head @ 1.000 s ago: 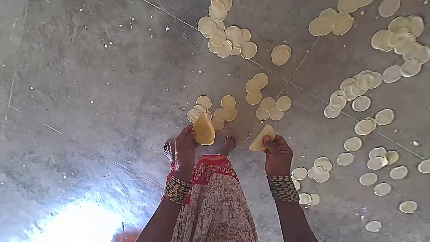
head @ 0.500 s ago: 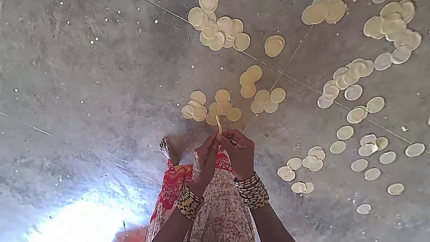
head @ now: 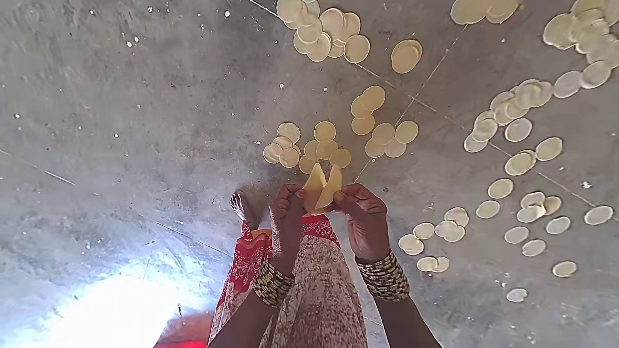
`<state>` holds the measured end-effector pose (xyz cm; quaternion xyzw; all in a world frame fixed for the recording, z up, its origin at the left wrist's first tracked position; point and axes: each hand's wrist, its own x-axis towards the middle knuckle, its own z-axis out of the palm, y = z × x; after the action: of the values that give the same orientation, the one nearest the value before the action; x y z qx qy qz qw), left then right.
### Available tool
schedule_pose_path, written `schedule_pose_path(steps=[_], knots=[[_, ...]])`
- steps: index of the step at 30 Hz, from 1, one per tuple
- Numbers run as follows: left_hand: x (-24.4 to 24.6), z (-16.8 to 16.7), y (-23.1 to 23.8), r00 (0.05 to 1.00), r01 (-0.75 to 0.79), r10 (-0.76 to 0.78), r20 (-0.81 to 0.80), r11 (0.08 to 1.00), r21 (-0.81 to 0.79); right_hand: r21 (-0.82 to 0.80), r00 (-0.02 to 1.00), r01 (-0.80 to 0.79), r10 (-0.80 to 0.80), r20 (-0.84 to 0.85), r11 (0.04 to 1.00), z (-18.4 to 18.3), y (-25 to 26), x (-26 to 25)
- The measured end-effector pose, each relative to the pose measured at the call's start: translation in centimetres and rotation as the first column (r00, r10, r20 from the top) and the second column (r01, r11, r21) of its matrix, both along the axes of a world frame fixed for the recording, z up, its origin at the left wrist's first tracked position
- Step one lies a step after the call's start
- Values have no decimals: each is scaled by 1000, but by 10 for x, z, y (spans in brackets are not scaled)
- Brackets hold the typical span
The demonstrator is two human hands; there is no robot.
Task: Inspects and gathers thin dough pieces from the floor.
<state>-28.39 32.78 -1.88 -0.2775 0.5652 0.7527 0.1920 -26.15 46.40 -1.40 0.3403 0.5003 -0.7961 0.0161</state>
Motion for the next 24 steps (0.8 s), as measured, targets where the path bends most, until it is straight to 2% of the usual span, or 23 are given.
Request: schedule_pose_path(steps=[3,6,10,17,20,24], knots=[[-4,-5,-6,994,-92,92,64,996,-15,19,994,96,-97,47,995,1,11,4],[-10,-11,-15,978,-179,184,98,982,-56,67,988,127,-132,77,990,-3,29,12],[-20,-15,-27,965,-219,235,114,966,-138,102,982,155,-165,96,983,-6,54,25],[-20,-24,-36,980,-181,191,45,967,-179,272,976,103,-150,157,957,-18,79,28],[-18,-25,-37,987,-148,156,32,972,-185,311,973,75,-137,183,948,-30,85,8],[-13,-25,-38,994,-101,108,31,980,-170,291,989,65,-100,106,955,-41,83,-37]])
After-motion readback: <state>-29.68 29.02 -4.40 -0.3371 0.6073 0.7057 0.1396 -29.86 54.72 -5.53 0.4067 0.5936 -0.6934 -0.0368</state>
